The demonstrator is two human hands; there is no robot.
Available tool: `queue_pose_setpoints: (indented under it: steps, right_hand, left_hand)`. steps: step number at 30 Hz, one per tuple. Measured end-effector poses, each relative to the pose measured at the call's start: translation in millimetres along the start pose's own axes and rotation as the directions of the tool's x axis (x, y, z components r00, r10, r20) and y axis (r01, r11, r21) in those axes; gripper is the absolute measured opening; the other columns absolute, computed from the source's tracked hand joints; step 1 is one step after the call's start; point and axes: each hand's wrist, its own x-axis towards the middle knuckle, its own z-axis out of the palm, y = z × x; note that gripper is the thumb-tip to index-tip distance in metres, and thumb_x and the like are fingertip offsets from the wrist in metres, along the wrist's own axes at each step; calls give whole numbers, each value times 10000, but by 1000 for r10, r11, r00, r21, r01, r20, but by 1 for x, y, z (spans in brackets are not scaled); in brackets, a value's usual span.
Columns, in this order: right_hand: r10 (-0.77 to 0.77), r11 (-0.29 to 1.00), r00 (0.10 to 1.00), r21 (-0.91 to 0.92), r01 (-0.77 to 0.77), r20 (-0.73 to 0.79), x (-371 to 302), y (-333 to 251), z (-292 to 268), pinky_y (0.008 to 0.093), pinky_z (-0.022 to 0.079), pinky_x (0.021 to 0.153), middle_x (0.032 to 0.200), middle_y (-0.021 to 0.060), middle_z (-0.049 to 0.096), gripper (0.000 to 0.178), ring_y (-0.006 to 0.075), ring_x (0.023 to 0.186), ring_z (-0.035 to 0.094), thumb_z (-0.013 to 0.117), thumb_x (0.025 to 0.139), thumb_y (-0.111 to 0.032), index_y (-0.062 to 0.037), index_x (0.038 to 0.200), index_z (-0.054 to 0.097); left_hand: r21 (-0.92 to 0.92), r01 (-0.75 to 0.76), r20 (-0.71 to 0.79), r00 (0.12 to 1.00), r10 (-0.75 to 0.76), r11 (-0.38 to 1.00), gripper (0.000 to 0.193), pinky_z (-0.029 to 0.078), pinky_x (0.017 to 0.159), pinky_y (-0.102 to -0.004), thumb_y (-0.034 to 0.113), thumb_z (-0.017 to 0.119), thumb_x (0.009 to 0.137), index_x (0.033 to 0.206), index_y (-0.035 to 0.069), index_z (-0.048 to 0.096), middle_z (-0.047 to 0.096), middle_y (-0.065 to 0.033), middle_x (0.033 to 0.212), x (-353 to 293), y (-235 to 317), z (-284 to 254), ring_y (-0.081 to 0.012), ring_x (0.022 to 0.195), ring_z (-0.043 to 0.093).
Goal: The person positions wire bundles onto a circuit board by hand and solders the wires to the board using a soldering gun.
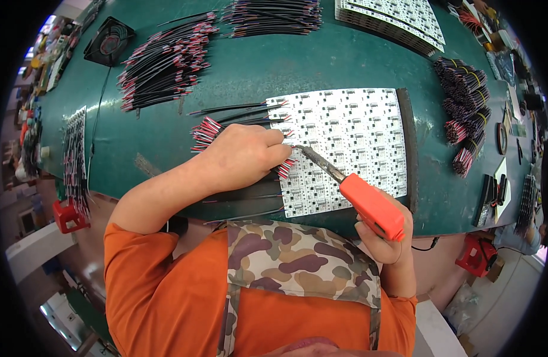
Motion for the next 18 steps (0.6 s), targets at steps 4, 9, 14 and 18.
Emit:
queue_pose_setpoints:
  steps: [4, 9, 14, 18]
  right_hand:
    - [-37, 999, 999, -3, 37, 24, 2, 1, 0, 368, 561, 751, 1090, 204, 712, 529, 346, 849, 717, 756, 731, -42, 77, 1225, 611]
    - [-1, 1000, 1000, -12, 2, 11, -1, -1, -1, 373, 565, 771, 1097, 213, 708, 510, 357, 871, 718, 756, 727, -62, 75, 1201, 627]
    - [-18, 1000, 1000, 0, 18, 0, -5, 2, -5, 387, 569, 815, 1112, 228, 702, 467, 374, 908, 719, 755, 731, -89, 69, 1159, 651]
    - [-32, 999, 999, -12, 32, 11, -3, 3, -5, 402, 569, 833, 1147, 238, 692, 439, 378, 943, 716, 747, 744, -98, 58, 1145, 661]
  left_hand:
    - [-8, 4, -3, 1000, -4, 1000, 120, 553, 679, -412, 108, 605, 812, 912, 62, 651, 633, -81, 851, 0, 1, 0, -283, 812, 671]
    - [-12, 9, 5, 1000, -9, 1000, 105, 553, 678, -411, 111, 600, 817, 894, 55, 643, 632, -86, 849, 0, 1, -1, -285, 810, 671]
    - [-7, 9, 14, 1000, -9, 1000, 108, 553, 680, -411, 111, 596, 819, 900, 57, 644, 633, -86, 851, 1, 1, -1, -287, 813, 671]
    - [-16, -9, 23, 1000, 9, 1000, 135, 552, 690, -413, 106, 598, 817, 935, 65, 651, 633, -80, 853, 1, -1, -2, -288, 824, 670]
